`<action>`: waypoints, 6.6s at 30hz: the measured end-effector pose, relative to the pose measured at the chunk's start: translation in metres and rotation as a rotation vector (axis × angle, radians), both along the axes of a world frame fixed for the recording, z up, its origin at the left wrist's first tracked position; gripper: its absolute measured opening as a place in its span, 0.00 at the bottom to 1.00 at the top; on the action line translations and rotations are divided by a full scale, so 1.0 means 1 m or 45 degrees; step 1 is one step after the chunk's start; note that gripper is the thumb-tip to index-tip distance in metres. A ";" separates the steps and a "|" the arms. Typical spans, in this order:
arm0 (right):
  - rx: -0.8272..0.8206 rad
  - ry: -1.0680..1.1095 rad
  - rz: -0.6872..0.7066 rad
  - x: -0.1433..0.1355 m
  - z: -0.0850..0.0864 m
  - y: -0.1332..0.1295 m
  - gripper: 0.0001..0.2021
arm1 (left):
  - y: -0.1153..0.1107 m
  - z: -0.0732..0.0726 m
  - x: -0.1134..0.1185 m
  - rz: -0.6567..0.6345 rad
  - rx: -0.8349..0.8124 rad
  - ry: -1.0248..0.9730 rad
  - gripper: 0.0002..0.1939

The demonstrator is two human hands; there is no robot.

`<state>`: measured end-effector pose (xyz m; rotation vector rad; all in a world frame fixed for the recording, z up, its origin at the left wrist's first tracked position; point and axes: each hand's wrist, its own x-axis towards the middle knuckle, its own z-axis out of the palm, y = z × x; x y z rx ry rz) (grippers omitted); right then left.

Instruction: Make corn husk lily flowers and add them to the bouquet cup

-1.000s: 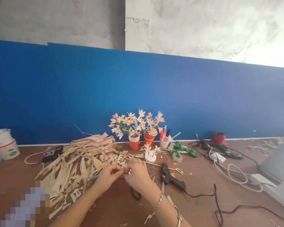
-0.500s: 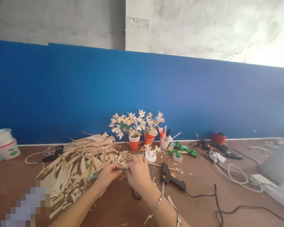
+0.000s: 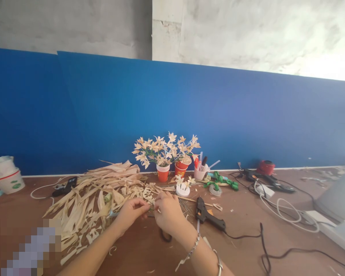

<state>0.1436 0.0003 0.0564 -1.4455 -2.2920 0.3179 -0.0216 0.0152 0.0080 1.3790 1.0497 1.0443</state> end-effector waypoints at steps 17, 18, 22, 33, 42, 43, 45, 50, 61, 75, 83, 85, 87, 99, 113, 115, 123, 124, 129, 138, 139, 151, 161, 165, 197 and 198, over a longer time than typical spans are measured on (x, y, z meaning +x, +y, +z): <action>-0.139 -0.007 -0.080 -0.002 -0.002 0.000 0.06 | -0.004 0.000 0.001 -0.098 0.054 0.039 0.07; -0.106 -0.012 -0.097 -0.003 -0.004 0.000 0.06 | -0.004 0.001 0.001 -0.087 0.045 0.035 0.07; 0.035 -0.018 -0.048 -0.005 -0.010 0.002 0.05 | -0.004 0.001 0.002 -0.059 -0.029 -0.009 0.10; 0.462 -0.241 0.000 -0.009 -0.011 0.001 0.01 | -0.007 0.005 0.004 -0.050 -0.397 -0.270 0.15; 0.374 -0.045 -0.017 -0.006 -0.011 0.002 0.04 | -0.004 -0.002 0.004 0.007 -0.225 -0.267 0.11; 0.347 -0.014 -0.017 -0.006 -0.011 0.002 0.05 | -0.004 -0.002 0.003 0.014 -0.200 -0.241 0.11; 0.289 0.053 -0.018 -0.006 -0.011 0.003 0.05 | -0.003 -0.002 0.002 0.027 -0.163 -0.194 0.11; 0.138 0.291 -0.022 -0.007 -0.012 0.005 0.07 | -0.003 0.002 -0.001 0.019 -0.151 -0.151 0.11; -0.355 0.742 0.139 0.002 -0.007 0.010 0.04 | -0.003 0.010 -0.005 -0.065 -0.017 -0.100 0.06; -0.563 0.645 0.307 0.010 -0.001 0.011 0.05 | -0.009 0.019 -0.006 -0.225 0.020 -0.171 0.09; -0.065 0.352 0.014 -0.003 -0.003 0.004 0.04 | -0.008 0.014 -0.003 -0.082 -0.010 -0.062 0.12; 0.133 0.215 -0.003 -0.005 -0.005 0.003 0.05 | -0.007 0.012 -0.002 -0.068 -0.095 -0.089 0.14; 0.321 0.051 0.002 -0.006 -0.006 0.000 0.04 | -0.007 0.012 -0.001 -0.065 -0.209 -0.163 0.15; 0.488 -0.036 0.067 -0.009 -0.007 -0.002 0.03 | -0.007 0.013 -0.001 0.003 -0.286 -0.320 0.10; 0.328 0.193 0.071 -0.008 -0.006 -0.001 0.05 | -0.006 0.021 -0.004 0.034 -0.095 -0.159 0.10; 0.224 0.278 0.077 -0.007 -0.007 0.001 0.05 | -0.004 0.020 -0.007 -0.006 -0.067 -0.119 0.10; -0.189 0.573 0.187 -0.003 0.003 0.003 0.05 | 0.001 0.012 -0.013 -0.088 -0.035 -0.091 0.08; -0.227 0.598 0.192 -0.002 0.003 0.004 0.05 | 0.001 0.012 -0.013 -0.088 -0.035 -0.092 0.08; -0.366 0.687 0.193 0.000 0.001 0.007 0.03 | -0.003 0.017 -0.013 -0.100 -0.041 -0.120 0.10; -0.489 0.707 0.195 0.003 0.001 0.009 0.04 | -0.003 0.019 -0.012 -0.101 0.006 -0.074 0.10; -0.530 0.712 0.210 0.004 0.000 0.009 0.04 | -0.003 0.019 -0.012 -0.103 0.023 -0.066 0.10; -0.813 0.667 0.211 0.008 0.004 0.009 0.06 | -0.010 0.025 -0.008 -0.193 0.117 0.014 0.08; -0.110 0.369 0.011 -0.005 -0.005 0.004 0.05 | -0.001 0.013 -0.008 -0.146 0.007 0.041 0.08; -0.043 0.332 -0.005 -0.006 -0.004 0.004 0.06 | 0.001 0.011 -0.010 -0.164 -0.023 0.023 0.10; -0.521 0.412 0.165 0.004 0.001 0.004 0.07 | -0.002 0.017 -0.012 -0.162 -0.057 0.040 0.11; -0.537 0.421 0.179 0.005 0.000 0.005 0.07 | -0.003 0.018 -0.012 -0.181 -0.034 0.038 0.11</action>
